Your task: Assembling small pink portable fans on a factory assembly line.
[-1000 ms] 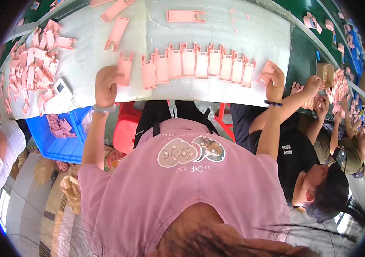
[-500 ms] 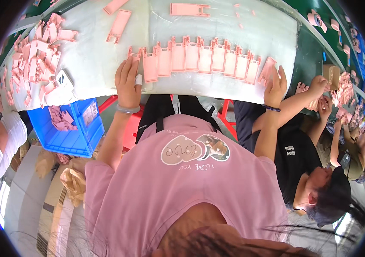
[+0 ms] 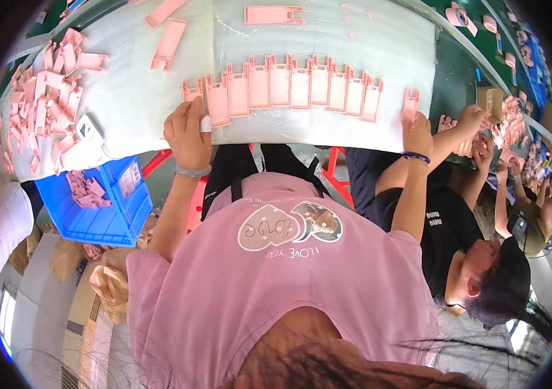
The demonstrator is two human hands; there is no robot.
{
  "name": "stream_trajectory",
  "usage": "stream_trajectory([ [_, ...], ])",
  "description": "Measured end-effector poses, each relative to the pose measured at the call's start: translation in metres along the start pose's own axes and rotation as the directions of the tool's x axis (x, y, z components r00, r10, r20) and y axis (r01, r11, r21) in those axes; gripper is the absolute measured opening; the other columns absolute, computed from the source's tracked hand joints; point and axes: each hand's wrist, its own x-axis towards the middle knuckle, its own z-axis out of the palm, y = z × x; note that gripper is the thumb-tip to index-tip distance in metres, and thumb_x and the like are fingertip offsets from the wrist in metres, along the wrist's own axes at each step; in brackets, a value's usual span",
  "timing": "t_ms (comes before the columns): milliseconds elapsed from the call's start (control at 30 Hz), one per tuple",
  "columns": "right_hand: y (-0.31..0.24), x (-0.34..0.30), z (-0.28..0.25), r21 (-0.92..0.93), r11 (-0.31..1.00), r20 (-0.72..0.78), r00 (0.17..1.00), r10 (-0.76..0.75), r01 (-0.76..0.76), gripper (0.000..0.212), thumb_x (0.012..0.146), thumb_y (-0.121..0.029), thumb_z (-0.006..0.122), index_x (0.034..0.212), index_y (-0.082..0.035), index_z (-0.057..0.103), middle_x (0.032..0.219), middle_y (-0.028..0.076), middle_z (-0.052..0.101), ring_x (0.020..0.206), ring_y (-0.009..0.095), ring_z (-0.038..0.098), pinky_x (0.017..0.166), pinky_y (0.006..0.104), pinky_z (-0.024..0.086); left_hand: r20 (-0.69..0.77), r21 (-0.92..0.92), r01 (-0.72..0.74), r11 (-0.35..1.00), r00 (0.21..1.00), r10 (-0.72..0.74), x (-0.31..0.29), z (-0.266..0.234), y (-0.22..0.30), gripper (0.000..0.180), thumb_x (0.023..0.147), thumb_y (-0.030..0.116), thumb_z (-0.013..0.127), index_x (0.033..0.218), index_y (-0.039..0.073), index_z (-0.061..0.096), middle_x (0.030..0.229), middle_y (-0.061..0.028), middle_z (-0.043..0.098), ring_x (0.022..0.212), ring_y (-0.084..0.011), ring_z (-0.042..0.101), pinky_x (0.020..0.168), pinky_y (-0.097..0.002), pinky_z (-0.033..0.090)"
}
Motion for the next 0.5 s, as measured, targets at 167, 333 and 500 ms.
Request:
stream_trajectory([
  [167, -0.052, -0.009, -0.025, 0.205, 0.978, 0.147, 0.989, 0.015, -0.046, 0.038, 0.086, -0.037, 0.059, 0.109, -0.008, 0.054, 0.096, 0.014, 0.061, 0.078, 0.037, 0.063, 0.067, 0.0468, 0.052, -0.021, 0.087, 0.024, 0.996, 1.0, -0.022, 0.001, 0.006, 0.006, 0.051, 0.073, 0.006, 0.062, 0.124, 0.01, 0.057, 0.113, -0.0096, 0.055, 0.101, -0.0312, 0.05, 0.087, -0.043, 0.038],
  [333, -0.063, -0.014, -0.028, 0.255, 0.967, 0.154, 0.987, -0.037, -0.003, 0.037, 0.087, -0.027, 0.061, 0.117, -0.007, 0.054, 0.096, 0.012, 0.062, 0.081, 0.031, 0.063, 0.067, 0.0432, 0.051, -0.08, 0.146, 0.026, 0.989, 0.997, -0.014, 0.009, 0.005, 0.01, 0.044, 0.078, 0.015, 0.062, 0.121, 0.011, 0.058, 0.111, -0.0077, 0.056, 0.099, -0.0289, 0.051, 0.086, -0.043, 0.038],
  [500, -0.074, 0.028, -0.031, 0.417, 0.907, -0.063, 0.997, -0.043, 0.065, 0.025, 0.088, -0.022, 0.062, 0.107, -0.006, 0.064, 0.088, 0.012, 0.066, 0.075, 0.027, 0.065, 0.066, 0.0374, 0.052, -0.126, 0.003, 0.01, 1.0, 0.992, -0.01, 0.051, -0.023, -0.012, 0.048, 0.069, 0.0, 0.057, 0.117, 0.006, 0.059, 0.112, -0.0162, 0.054, 0.101, -0.032, 0.05, 0.087, -0.0434, 0.042],
])
